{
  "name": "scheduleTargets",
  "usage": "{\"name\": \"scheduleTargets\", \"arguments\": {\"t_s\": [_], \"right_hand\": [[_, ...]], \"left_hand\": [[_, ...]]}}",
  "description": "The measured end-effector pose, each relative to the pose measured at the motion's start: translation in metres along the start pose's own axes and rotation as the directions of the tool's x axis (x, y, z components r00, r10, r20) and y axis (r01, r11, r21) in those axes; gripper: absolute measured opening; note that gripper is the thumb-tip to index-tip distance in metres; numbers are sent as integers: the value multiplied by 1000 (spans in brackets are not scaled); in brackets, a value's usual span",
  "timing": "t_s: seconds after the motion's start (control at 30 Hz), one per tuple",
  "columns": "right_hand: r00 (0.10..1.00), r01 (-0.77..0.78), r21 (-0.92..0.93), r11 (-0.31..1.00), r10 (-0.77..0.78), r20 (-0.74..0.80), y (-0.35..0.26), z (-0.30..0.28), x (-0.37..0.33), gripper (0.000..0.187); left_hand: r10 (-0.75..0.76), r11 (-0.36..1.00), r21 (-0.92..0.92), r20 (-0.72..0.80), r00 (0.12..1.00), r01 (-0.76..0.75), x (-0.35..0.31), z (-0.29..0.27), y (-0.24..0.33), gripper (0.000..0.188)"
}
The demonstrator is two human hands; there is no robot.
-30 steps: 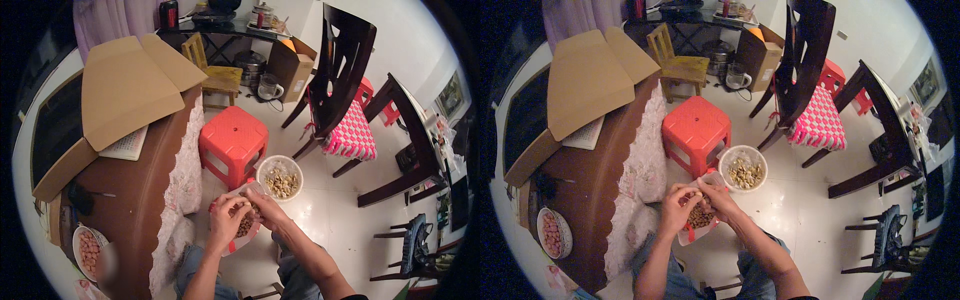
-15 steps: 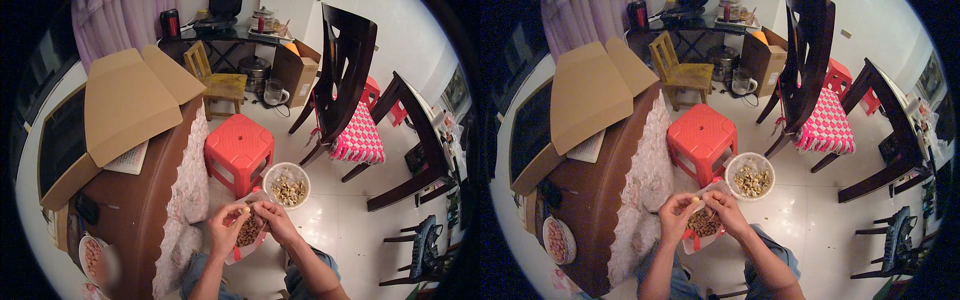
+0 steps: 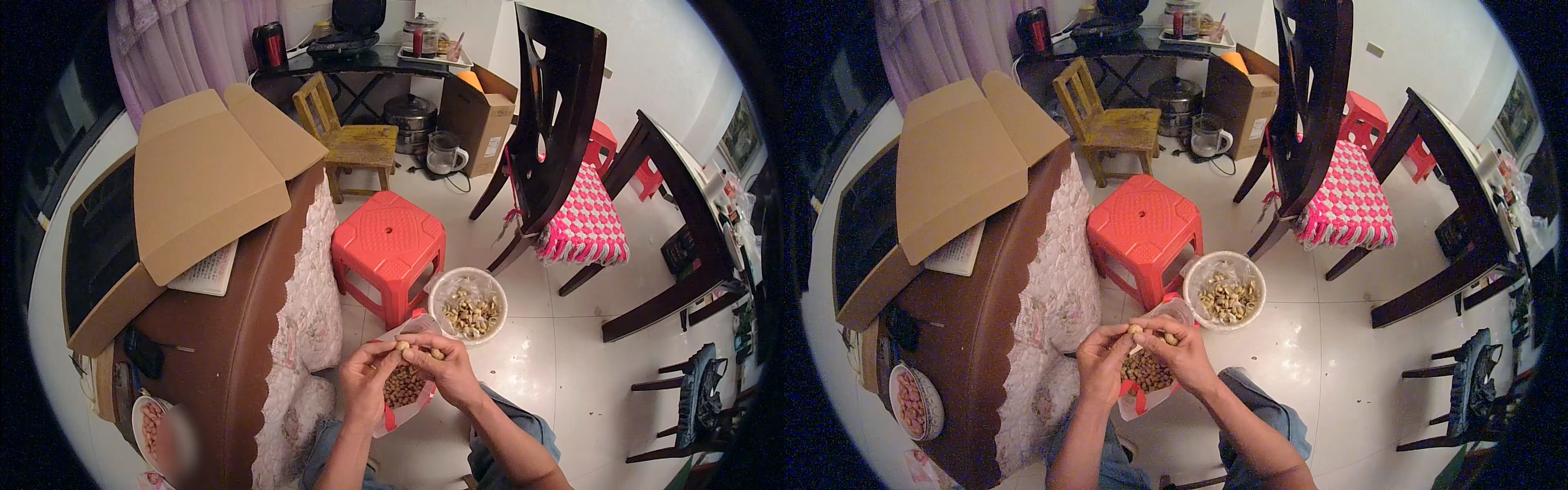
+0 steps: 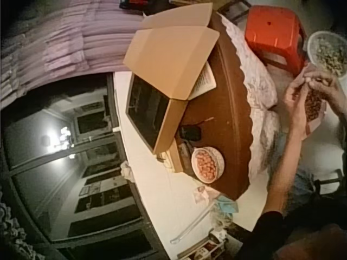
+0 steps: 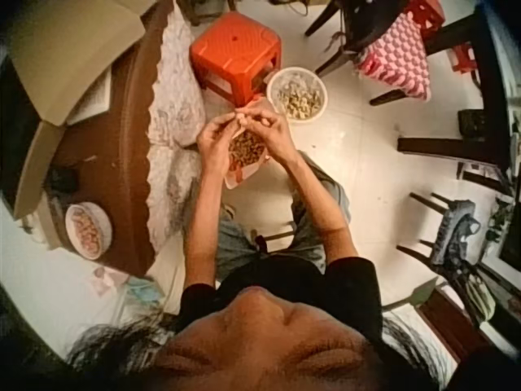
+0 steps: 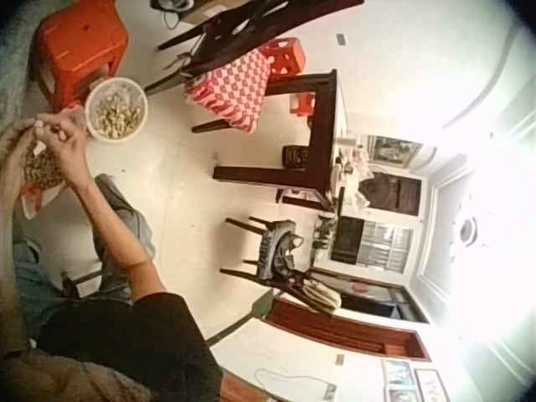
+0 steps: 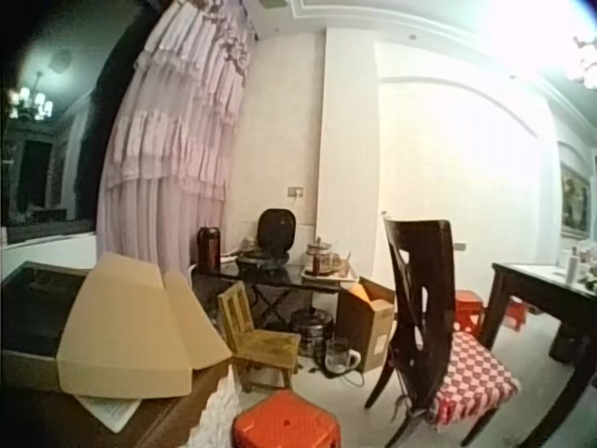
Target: The person sits on the floor and peels nuts by hand, separating the shells from the kernels. The shells are placed into a white bowl while the kernels are collected in a red and white bag.
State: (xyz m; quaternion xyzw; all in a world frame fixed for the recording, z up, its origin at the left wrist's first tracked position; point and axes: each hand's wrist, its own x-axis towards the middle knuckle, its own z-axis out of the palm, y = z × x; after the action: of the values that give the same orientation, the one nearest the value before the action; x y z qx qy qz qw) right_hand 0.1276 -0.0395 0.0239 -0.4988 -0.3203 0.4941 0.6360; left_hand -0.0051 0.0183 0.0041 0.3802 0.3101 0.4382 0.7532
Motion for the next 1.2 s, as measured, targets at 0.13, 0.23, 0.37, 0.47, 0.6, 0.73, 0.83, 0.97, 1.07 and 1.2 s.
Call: {"name": "scheduleTargets", "arguments": {"t_s": [0.13,0.23,0.37,0.47,0.6,0.73,0.83,0.97,1.07,1.2], "right_hand": [[999,-40,-33,999,41,28,-8,3,-3,26],[999,-21,-51,998,23,36,-8,2,-3,26],[993,115,-185,976,-109,43,-10,2,-1,26],[947,315,-452,835,-306,95,-11,1,0,27],[911,396,-599,696,-378,163,-14,1,-4,27],[994,103,-217,971,-93,59,-15,4,-4,27],[997,-73,19,997,73,22,-16,9,-5,27],[995,-41,-3,999,41,94,-12,3,-5,27],[994,-17,-19,1000,19,112,-10,0,-4,26],[989,4,-125,992,14,145,-16,-3,-4,24]], "left_hand": [[-7,999,-44,28,1000,8,0,-1,1,15],[-18,998,-63,47,999,21,-1,-4,1,15],[-85,988,-127,44,995,90,-2,-1,11,14],[-159,968,-190,41,986,164,-2,-3,10,15],[-171,970,-164,80,982,182,-1,-5,11,18],[-166,969,-167,96,981,181,-1,-3,16,19],[-153,973,-156,124,980,171,0,-4,18,21],[-180,961,-184,159,971,208,0,-5,20,21],[-214,953,-181,175,961,244,0,-7,19,20],[-212,953,-178,184,960,244,0,-6,21,19]]}}
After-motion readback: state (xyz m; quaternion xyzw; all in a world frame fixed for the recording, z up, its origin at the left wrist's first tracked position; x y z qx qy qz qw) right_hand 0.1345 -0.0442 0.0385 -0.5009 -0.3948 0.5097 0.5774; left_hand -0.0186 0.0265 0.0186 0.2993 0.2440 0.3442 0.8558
